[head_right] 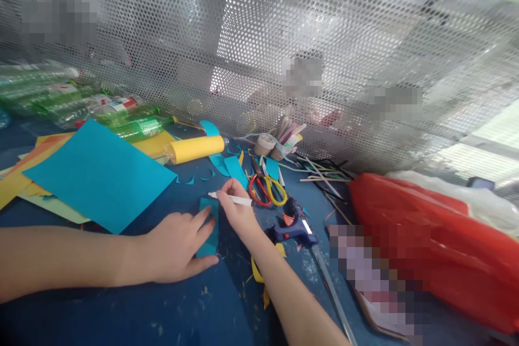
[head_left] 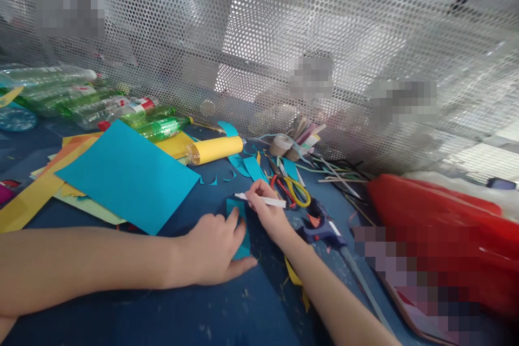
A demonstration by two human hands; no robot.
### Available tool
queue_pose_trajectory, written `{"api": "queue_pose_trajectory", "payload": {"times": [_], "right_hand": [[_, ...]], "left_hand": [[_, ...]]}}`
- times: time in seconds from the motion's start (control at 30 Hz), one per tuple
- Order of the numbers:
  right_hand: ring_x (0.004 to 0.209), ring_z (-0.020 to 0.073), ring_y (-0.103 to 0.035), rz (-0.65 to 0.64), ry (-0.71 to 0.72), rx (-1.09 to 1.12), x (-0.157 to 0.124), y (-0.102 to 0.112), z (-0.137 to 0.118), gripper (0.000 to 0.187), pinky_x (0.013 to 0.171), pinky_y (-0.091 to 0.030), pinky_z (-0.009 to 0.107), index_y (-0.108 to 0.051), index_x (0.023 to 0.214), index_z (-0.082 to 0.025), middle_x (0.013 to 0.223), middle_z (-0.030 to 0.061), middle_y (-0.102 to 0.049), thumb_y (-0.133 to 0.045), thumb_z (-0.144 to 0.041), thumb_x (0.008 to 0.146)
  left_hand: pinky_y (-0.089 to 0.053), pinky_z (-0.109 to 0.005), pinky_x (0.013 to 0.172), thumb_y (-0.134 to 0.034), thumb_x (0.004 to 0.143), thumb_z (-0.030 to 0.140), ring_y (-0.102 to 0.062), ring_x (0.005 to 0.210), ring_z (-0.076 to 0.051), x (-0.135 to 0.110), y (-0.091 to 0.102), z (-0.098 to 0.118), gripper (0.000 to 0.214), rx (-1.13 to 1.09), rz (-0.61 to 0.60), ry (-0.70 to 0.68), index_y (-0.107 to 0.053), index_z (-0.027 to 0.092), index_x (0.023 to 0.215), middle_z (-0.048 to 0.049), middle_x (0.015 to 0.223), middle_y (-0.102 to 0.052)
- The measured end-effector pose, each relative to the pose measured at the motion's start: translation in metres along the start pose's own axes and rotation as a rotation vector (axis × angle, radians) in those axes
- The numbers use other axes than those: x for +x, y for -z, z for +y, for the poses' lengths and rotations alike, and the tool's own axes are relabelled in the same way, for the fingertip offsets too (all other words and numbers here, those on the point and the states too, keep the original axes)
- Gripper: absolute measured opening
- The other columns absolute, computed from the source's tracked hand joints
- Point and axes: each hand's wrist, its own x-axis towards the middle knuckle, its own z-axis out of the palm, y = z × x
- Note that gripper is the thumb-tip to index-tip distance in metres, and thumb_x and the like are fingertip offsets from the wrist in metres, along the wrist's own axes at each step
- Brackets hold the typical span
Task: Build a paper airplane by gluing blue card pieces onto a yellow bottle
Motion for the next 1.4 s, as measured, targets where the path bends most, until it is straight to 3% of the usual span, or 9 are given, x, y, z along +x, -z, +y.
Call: {"api": "queue_pose_trajectory", "payload": {"times": [0.17,0.4,0.57,0.97,1.4], "right_hand": [[0.048,0.01,-0.03,0.062,0.029,-0.11,-0.0006,-0.0018,-0.0026,0.031,0.048,-0.025,0.025,-0.039,0.055,-0.022,0.049,-0.0068,-0.034,-0.059,-0.033,0.074],[0.046,0.009,-0.027,0.019,0.015,-0.103,0.0011,-0.0015,0.002,0.028,0.045,-0.022,0.024,-0.037,0.056,-0.022,0.048,-0.008,-0.032,-0.057,-0.031,0.074],[0.045,0.0085,-0.028,0.01,0.014,-0.088,0.0015,-0.0019,0.0031,0.028,0.045,-0.023,0.024,-0.037,0.057,-0.022,0.047,-0.0086,-0.032,-0.057,-0.031,0.075],[0.042,0.0081,-0.031,-0.042,0.023,-0.093,0.0012,-0.0036,0.0028,0.027,0.043,-0.024,0.023,-0.038,0.056,-0.022,0.044,-0.0087,-0.036,-0.058,-0.03,0.074],[0.04,0.0077,-0.03,-0.065,0.012,-0.085,-0.0003,-0.0035,0.0027,0.027,0.041,-0.024,0.022,-0.038,0.056,-0.022,0.043,-0.0091,-0.036,-0.057,-0.03,0.074]], "left_hand": [[-0.048,-0.04,0.056,-0.022,0.086,0.058,-0.062,0.077,-0.031,-0.0016,-0.0021,0.0029,0.07,0.013,-0.019,0.008,-0.045,0.006,0.126,-0.0266,0.127,-0.046],[-0.048,-0.037,0.055,-0.024,0.087,0.055,-0.062,0.076,-0.028,-0.0026,-0.0017,0.0048,0.067,0.036,-0.001,-0.002,-0.048,0.005,0.123,-0.0237,0.127,-0.047],[-0.049,-0.037,0.057,-0.026,0.087,0.053,-0.062,0.083,-0.03,-0.0035,-0.0025,0.0059,0.067,0.03,0.007,-0.007,-0.041,0.003,0.13,-0.025,0.127,-0.048],[-0.049,-0.037,0.052,-0.026,0.087,0.053,-0.064,0.078,-0.03,-0.0033,-0.0028,0.0067,0.07,0.017,-0.027,-0.017,-0.041,-0.001,0.129,-0.0312,0.127,-0.045],[-0.048,-0.033,0.049,-0.028,0.088,0.05,-0.064,0.075,-0.026,-0.0032,0.0009,0.005,0.063,0.001,-0.006,-0.044,-0.048,0.002,0.123,-0.0258,0.125,-0.048]]}}
